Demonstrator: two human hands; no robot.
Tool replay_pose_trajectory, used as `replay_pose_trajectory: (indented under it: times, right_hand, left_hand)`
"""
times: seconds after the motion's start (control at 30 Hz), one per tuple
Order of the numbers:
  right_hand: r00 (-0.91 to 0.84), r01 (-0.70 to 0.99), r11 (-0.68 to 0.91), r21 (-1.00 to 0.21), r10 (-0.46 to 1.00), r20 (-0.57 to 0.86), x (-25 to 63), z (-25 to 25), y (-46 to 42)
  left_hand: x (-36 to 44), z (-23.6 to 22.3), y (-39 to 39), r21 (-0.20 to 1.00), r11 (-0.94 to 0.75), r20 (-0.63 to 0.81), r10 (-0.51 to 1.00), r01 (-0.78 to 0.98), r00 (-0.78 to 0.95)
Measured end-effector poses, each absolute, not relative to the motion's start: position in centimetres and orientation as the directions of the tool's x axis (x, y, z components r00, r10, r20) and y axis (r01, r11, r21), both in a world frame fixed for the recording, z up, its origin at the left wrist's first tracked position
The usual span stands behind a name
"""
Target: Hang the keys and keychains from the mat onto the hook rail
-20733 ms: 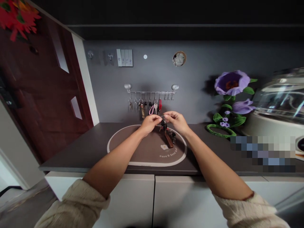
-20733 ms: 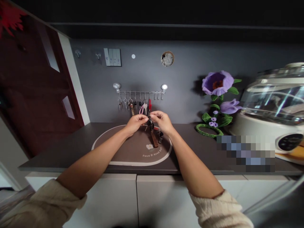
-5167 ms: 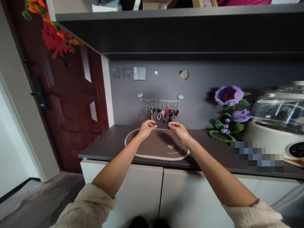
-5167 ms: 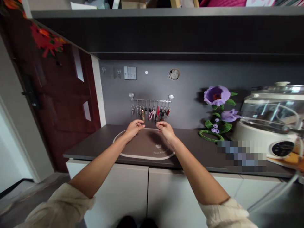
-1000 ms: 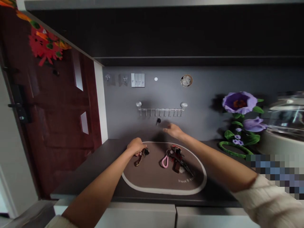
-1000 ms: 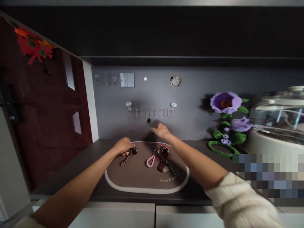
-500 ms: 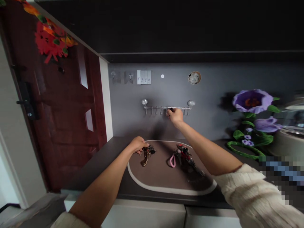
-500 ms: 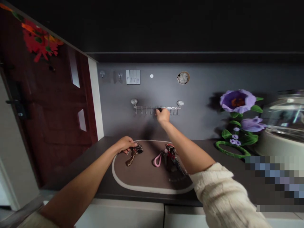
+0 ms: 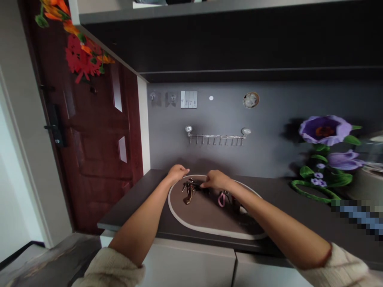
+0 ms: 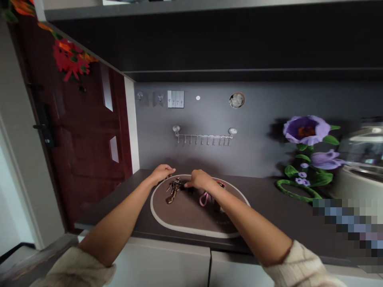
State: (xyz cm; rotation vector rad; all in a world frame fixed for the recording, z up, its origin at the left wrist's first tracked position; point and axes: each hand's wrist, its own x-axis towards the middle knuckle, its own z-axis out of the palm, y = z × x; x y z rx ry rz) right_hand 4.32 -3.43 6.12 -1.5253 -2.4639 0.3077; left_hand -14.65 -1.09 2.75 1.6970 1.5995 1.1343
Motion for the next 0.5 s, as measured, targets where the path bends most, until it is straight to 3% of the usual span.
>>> replay_pose_trajectory:
  times: [0.07,0.13,0.2,0.27,0.37,0.5]
  right_hand:
    - [-0.520,0.780,0.499,-0.379,0.853,0.053,5.0,7.3,-3.7]
    - [-0.652,0.620,0.530,-0.579,0.758,-0.003,5.9,8.6,-3.8]
    - [-0.734,0.388,0.440,-0.809,0.679,0.017,6.9,9.2,-3.5]
    - [-0.751,0.152,0.276,-0.949,0.656,0.070,7.9,9.0,-2.8]
    - [-0.742,-0.046,0.077,-0.996,0.665,0.086,9.1,7.6,-1.3]
    - [-0.678,-0.069,-0.023,-0.997,0.734,0.030,10.0,5.6,-0.2]
  left_hand:
    - [-14.4,3.3,-1.5,0.908,-0.229,0.229,0.973,0.351,0.041]
    - [-14.2,3.7,-1.9,0.942,-0.291,0.262,0.949,0.166,0.178]
    - [-14.1,4.0,-2.2,0.953,-0.303,0.291,0.907,-0.008,0.304]
    - [-14.2,4.1,-2.2,0.958,-0.252,0.286,0.869,-0.138,0.402]
    - [-14.3,3.7,-2.0,0.974,-0.128,0.204,0.848,-0.185,0.489]
    - [-14.6,3.0,-1.5,0.994,-0.043,0.082,0.890,-0.097,0.449]
